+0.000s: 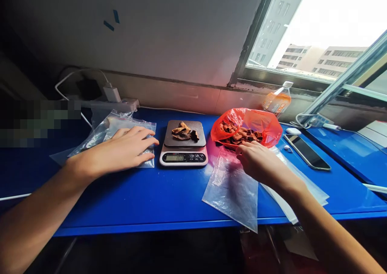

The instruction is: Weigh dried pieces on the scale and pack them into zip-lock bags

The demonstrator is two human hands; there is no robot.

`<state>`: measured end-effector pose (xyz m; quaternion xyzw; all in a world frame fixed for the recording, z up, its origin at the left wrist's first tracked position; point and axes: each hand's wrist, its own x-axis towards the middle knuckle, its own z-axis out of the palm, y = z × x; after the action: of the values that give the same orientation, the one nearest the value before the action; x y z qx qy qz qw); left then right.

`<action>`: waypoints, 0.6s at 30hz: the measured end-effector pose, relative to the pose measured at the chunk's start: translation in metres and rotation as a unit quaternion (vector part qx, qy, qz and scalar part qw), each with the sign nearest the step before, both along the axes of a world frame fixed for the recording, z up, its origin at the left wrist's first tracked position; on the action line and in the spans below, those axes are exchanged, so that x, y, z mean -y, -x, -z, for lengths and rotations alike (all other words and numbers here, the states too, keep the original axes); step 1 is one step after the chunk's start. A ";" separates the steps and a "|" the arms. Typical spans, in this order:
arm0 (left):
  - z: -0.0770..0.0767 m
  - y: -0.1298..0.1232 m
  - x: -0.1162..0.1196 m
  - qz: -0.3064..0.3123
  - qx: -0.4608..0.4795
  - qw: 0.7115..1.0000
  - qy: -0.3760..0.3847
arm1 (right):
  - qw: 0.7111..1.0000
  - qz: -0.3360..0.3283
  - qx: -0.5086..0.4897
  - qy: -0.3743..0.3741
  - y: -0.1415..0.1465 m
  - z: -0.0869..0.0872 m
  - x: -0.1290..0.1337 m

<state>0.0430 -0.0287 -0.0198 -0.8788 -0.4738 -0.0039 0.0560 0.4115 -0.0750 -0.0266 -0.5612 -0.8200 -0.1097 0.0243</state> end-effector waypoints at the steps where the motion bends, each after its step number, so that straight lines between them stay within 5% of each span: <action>1: 0.000 0.002 -0.002 0.003 0.006 1.000 0.009 | 1.000 0.003 0.009 0.010 -0.001 0.007 -0.001; 8: -0.010 0.015 -0.016 0.021 0.085 0.996 -0.015 | 0.999 0.021 -0.003 0.040 -0.003 0.025 -0.026; 18: -0.025 0.005 -0.012 0.015 0.101 0.995 0.004 | 0.998 0.050 0.028 0.011 0.007 0.026 -0.015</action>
<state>0.0375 -0.0167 0.0050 -0.8813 -0.4635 -0.0918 0.0047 0.4046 -0.0598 -0.0526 -0.5985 -0.7924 -0.1176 -0.0101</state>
